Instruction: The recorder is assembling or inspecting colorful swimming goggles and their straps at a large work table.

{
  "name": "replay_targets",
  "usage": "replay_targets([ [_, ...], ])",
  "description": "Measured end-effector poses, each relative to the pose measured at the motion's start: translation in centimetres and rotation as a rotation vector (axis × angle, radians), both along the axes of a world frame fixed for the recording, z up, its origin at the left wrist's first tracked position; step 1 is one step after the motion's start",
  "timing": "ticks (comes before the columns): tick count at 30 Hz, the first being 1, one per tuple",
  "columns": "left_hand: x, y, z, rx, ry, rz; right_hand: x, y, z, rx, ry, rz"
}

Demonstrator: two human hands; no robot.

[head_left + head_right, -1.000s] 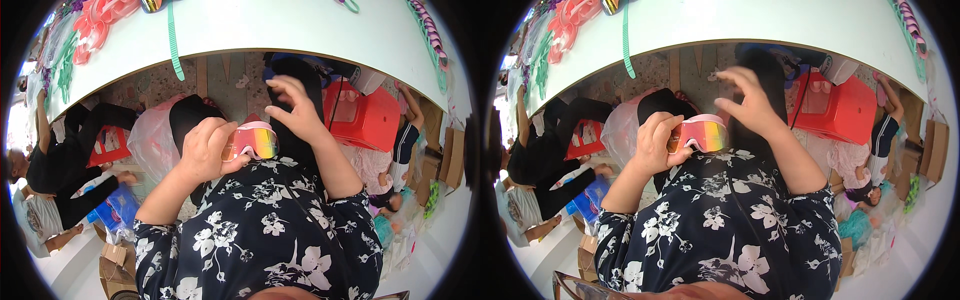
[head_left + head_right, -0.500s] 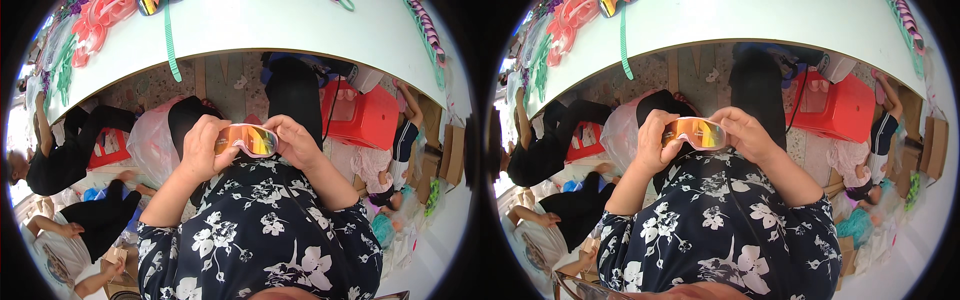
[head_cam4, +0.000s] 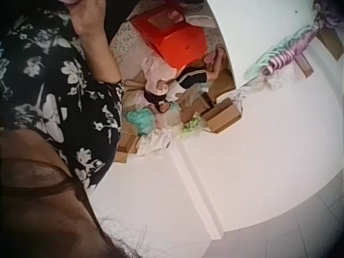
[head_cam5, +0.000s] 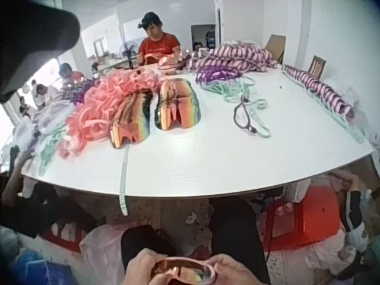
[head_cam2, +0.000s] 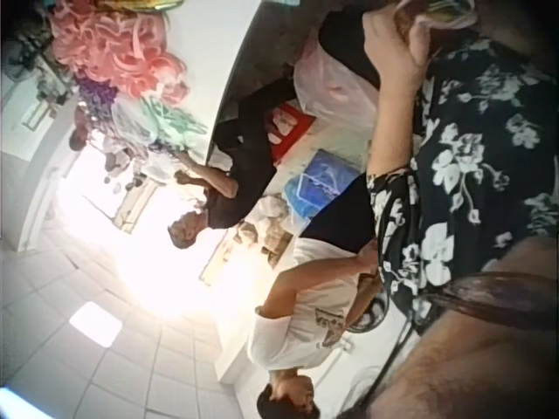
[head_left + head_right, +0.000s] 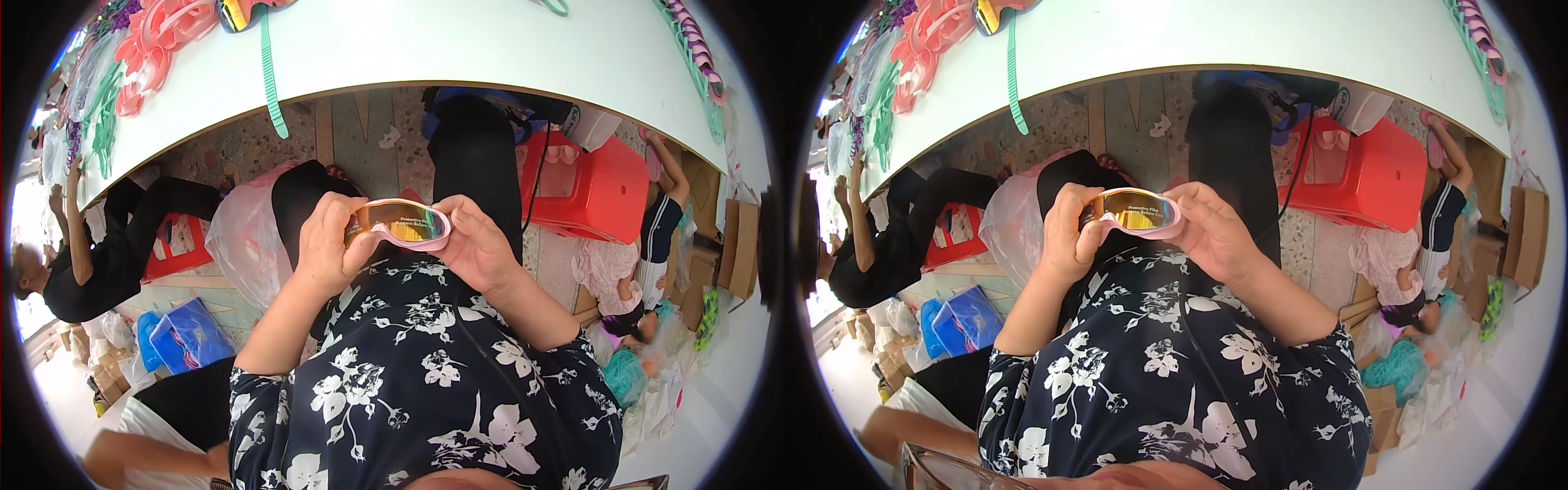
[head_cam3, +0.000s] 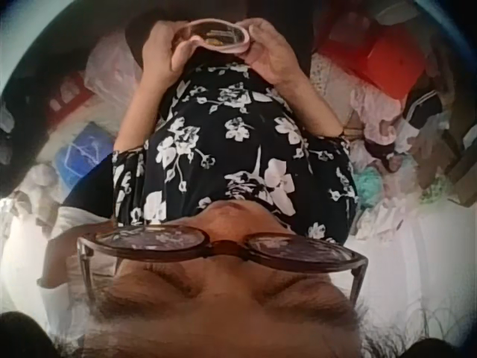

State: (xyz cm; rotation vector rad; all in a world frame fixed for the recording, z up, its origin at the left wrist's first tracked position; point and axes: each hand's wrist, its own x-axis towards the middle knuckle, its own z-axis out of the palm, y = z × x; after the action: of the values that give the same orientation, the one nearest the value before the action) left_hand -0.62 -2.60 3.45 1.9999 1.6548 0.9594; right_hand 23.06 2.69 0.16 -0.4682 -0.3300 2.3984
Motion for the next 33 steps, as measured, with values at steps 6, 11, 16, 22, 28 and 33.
replay_targets([
  [6, 0.1, 0.2, -0.5, -0.002, -0.036, -0.004, 0.2, 0.2, -1.2, 0.007, -0.05, -0.004],
  [11, 0.7, 0.2, -1.3, 0.068, 0.05, 0.091, -0.9, -0.5, 0.2, 0.093, -0.127, -0.118],
  [16, 1.3, -0.1, -2.2, 0.124, 0.093, 0.128, -0.1, 0.4, -0.3, 0.036, -0.123, -0.08],
  [22, 1.3, 0.3, -3.6, 0.185, 0.15, 0.18, -1.1, 0.0, -1.0, 0.129, -0.237, -0.133],
  [28, 3.0, 0.5, -3.5, 0.17, 0.245, 0.296, -1.2, 0.6, 1.0, 0.019, -0.093, -0.142],
  [33, 3.3, 0.9, -3.7, 0.207, 0.291, 0.324, -1.8, -0.7, 1.9, 0.135, -0.165, -0.185],
])
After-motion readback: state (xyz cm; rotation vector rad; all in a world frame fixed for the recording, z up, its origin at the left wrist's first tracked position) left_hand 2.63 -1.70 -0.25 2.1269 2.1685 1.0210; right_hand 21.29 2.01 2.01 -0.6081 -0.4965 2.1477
